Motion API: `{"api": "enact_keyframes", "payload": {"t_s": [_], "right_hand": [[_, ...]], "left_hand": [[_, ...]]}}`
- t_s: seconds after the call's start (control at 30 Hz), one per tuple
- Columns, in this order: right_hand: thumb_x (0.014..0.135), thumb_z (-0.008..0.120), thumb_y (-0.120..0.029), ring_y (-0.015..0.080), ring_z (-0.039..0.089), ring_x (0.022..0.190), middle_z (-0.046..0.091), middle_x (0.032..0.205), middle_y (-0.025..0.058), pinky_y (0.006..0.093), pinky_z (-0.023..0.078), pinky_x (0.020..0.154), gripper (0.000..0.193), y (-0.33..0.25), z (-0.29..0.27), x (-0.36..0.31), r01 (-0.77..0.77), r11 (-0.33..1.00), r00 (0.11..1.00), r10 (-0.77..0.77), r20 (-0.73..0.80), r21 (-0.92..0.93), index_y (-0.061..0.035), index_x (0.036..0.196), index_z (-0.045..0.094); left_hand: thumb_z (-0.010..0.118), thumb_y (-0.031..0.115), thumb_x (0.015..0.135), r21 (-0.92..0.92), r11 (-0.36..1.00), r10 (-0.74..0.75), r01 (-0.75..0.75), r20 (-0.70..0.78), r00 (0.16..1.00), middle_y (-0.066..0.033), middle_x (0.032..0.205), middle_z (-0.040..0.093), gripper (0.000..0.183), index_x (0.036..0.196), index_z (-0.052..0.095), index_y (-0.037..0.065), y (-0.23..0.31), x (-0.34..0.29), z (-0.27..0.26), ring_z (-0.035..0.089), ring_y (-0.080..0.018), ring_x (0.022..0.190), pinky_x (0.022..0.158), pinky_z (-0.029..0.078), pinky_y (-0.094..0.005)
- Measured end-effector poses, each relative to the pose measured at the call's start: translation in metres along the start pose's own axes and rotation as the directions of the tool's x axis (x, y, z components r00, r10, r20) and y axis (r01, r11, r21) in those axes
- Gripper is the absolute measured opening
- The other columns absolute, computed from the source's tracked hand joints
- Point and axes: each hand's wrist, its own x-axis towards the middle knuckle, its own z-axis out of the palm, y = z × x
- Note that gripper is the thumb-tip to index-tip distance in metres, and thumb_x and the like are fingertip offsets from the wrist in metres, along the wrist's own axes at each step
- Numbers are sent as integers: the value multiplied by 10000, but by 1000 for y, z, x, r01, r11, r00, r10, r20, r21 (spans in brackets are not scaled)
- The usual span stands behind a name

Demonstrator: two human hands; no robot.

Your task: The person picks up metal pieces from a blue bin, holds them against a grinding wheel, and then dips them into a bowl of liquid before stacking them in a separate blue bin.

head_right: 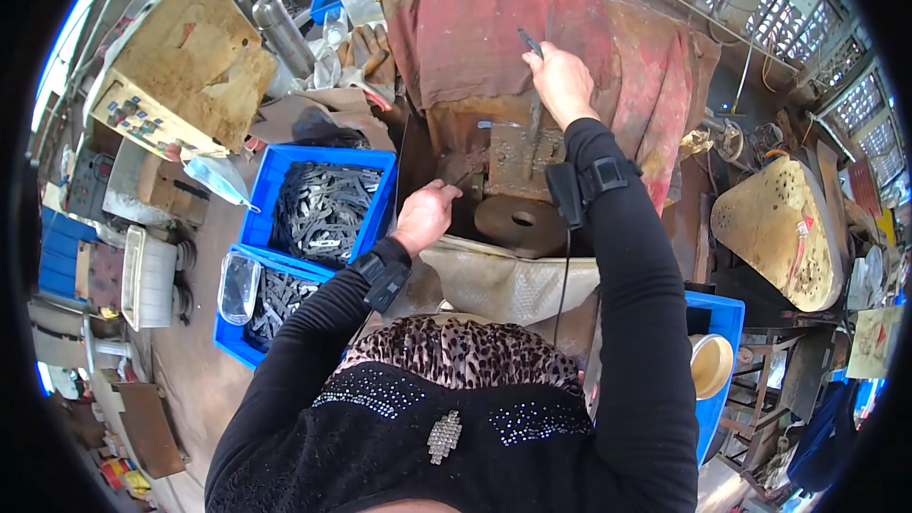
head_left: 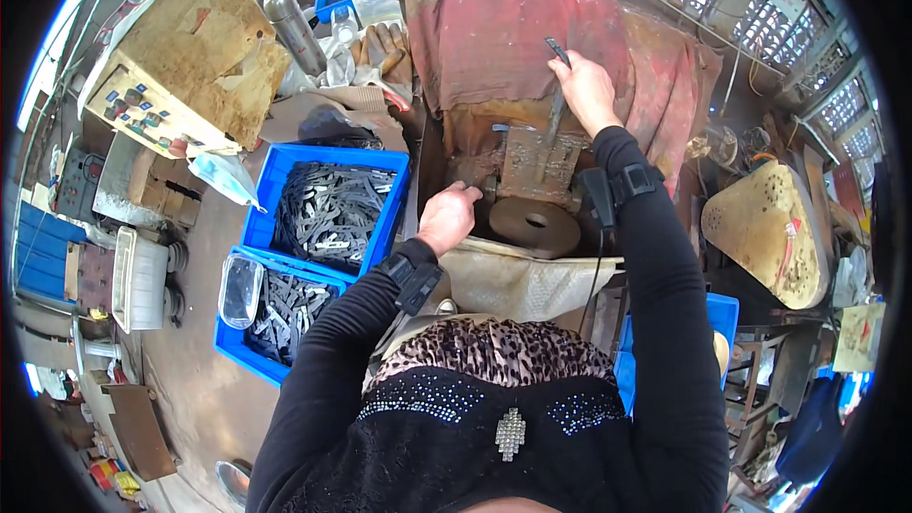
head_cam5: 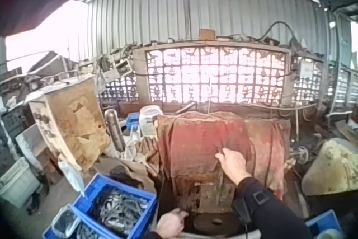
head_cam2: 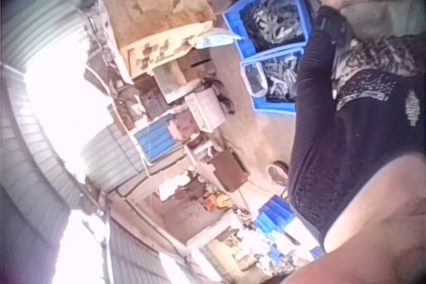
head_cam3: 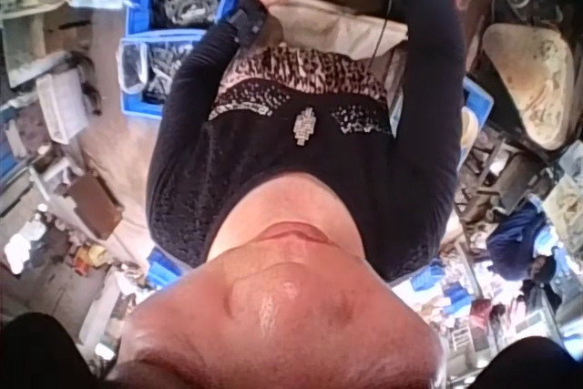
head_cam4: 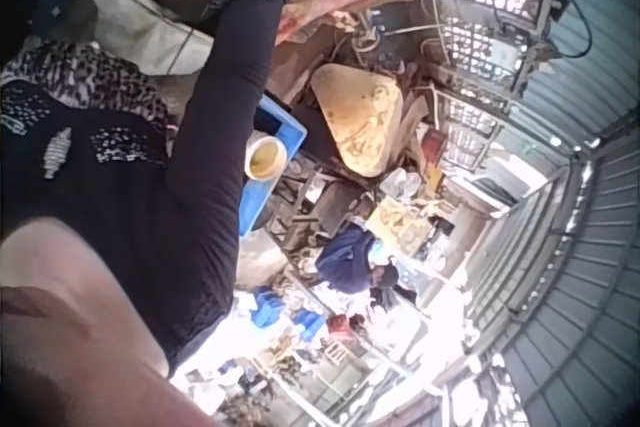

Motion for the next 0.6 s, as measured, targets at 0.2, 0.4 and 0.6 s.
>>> {"api": "enact_keyframes", "payload": {"t_s": [0.2, 0.4, 0.6], "right_hand": [[920, 641, -276, 243, 637, 730, 654, 804, 162, 354, 481, 675, 249, -1, -37, -76, -46, 936, 994, 8, 109, 349, -37, 991, 651], [881, 696, -174, 232, 632, 675, 640, 785, 147, 329, 490, 629, 187, -7, -60, -202, 146, 880, 983, -179, 31, 451, -8, 955, 652], [722, 737, -75, 329, 626, 682, 610, 754, 98, 399, 504, 600, 310, 1, -68, -275, 308, 899, 902, -380, 204, 311, -76, 1020, 652]], "left_hand": [[538, -54, 796, -257, 966, -19, -19, -145, 989, -152, 855, 624, 248, 976, 685, 35, -9, 6, -10, 623, -369, 808, 704, 515, -428], [556, -36, 805, -26, 994, 101, -107, -182, 978, -153, 902, 631, 250, 1018, 666, 36, -6, 46, -7, 630, -353, 842, 722, 522, -417], [531, 2, 821, 168, 938, 298, -304, 63, 952, -179, 892, 622, 123, 885, 627, 46, -15, 49, 29, 637, -329, 859, 698, 525, -406]]}}
